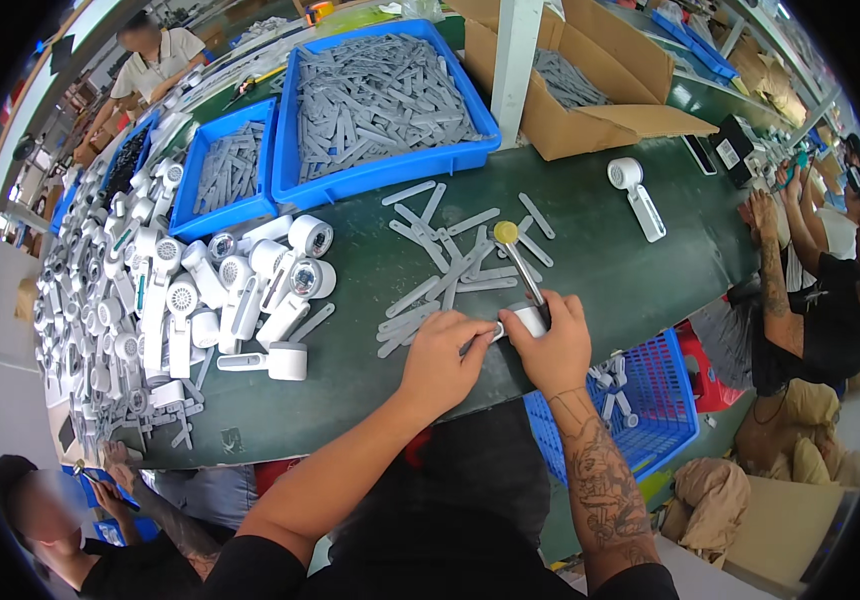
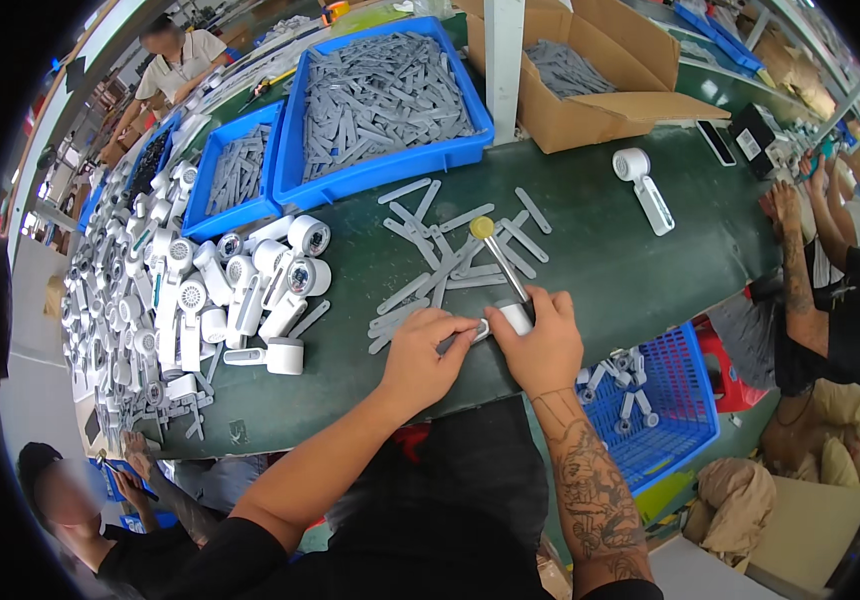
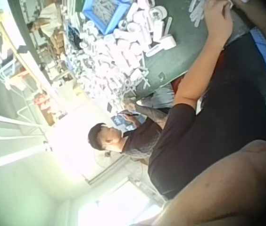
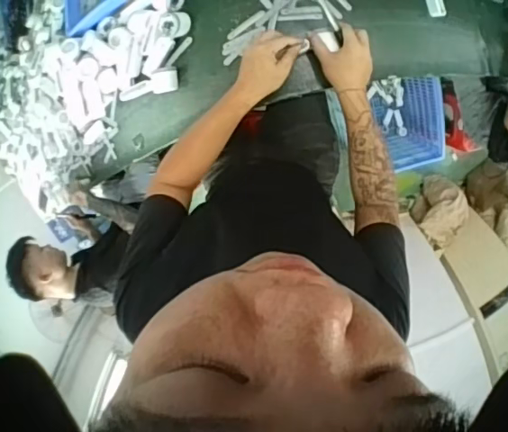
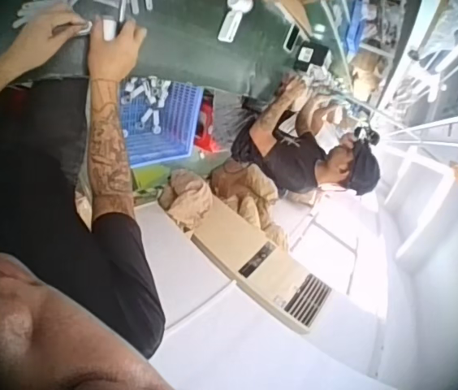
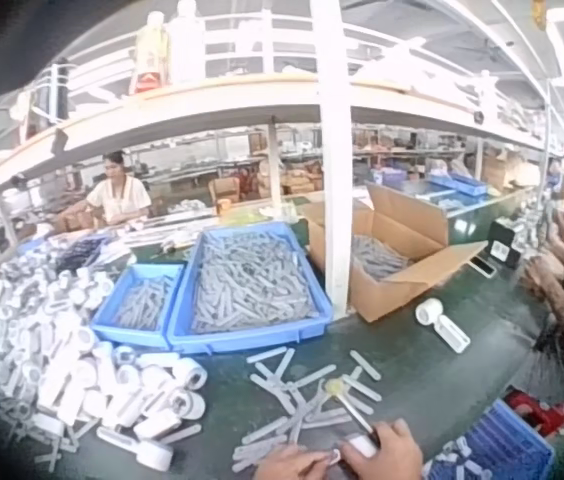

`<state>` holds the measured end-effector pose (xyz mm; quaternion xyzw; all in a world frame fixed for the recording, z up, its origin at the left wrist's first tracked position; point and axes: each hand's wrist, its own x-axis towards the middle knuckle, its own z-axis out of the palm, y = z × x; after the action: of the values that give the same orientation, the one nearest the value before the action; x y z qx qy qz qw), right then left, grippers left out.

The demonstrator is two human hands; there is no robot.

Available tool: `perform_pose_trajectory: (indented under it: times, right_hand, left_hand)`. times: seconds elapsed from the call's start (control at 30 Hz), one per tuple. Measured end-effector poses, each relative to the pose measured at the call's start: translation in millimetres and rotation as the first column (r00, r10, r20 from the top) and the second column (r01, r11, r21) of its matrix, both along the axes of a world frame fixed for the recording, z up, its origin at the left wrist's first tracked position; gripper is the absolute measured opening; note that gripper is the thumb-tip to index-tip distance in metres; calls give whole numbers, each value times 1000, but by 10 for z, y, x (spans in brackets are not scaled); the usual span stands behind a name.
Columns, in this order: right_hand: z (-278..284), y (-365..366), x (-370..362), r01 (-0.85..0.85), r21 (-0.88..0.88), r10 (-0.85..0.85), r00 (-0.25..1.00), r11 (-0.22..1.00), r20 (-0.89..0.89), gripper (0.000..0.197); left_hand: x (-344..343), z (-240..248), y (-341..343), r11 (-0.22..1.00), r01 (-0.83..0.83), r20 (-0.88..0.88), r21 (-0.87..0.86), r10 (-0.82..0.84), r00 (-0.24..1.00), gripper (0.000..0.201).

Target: The person assembles portable fan handles by fitting grey plastic strips into the slots and tapping them into place using a small mallet. They set the assembled units aside and retrieve additional plastic strips from a blue tray.

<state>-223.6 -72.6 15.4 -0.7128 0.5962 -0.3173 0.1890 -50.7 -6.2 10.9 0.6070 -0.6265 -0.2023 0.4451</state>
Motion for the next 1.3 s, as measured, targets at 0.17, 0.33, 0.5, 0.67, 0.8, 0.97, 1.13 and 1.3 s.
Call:
perform_pose_trajectory:
  times: [0.17, 0.33, 0.5, 0.67, 0.8, 0.97, 1.13, 1.3]
  right_hand:
    - [-19, 2, -20, 12, -15, -12, 1000, 1000, 6, 58]
    - [124, 7, -139, -103, -72, 110, 989, 992, 103, 32]
    - [667, 459, -493, -236, 19, 229, 957, 972, 178, 29]
    - [560, 733, -616, -276, 28, 276, 961, 961, -7, 35]
    - [583, 742, -667, -214, 6, 213, 972, 977, -100, 37]
    - [408, 763, -588, -215, 136, 227, 970, 967, -83, 37]
    - [779, 781, -551, -203, -71, 204, 979, 977, 4, 42]
    - [994, 981, -426, -148, -67, 155, 980, 987, 127, 43]
  left_hand:
    - [-42, -39, -24, 1000, -11, -57, 3, 11, 998, 14]
    - [71, -121, -81, 994, 105, -115, 29, -101, 988, 13]
    - [114, -52, -41, 988, 68, -165, 138, -45, 985, 26]
    - [101, -107, -47, 982, 88, -254, 166, -43, 966, 42]
    - [116, -95, -67, 984, 77, -240, 160, -37, 970, 40]
    - [117, -142, -54, 984, 95, -261, 148, -53, 964, 45]
    - [369, -61, 298, 993, -38, 255, -115, 67, 965, 41]
    - [516, -234, 358, 998, 47, 168, -40, -39, 985, 31]
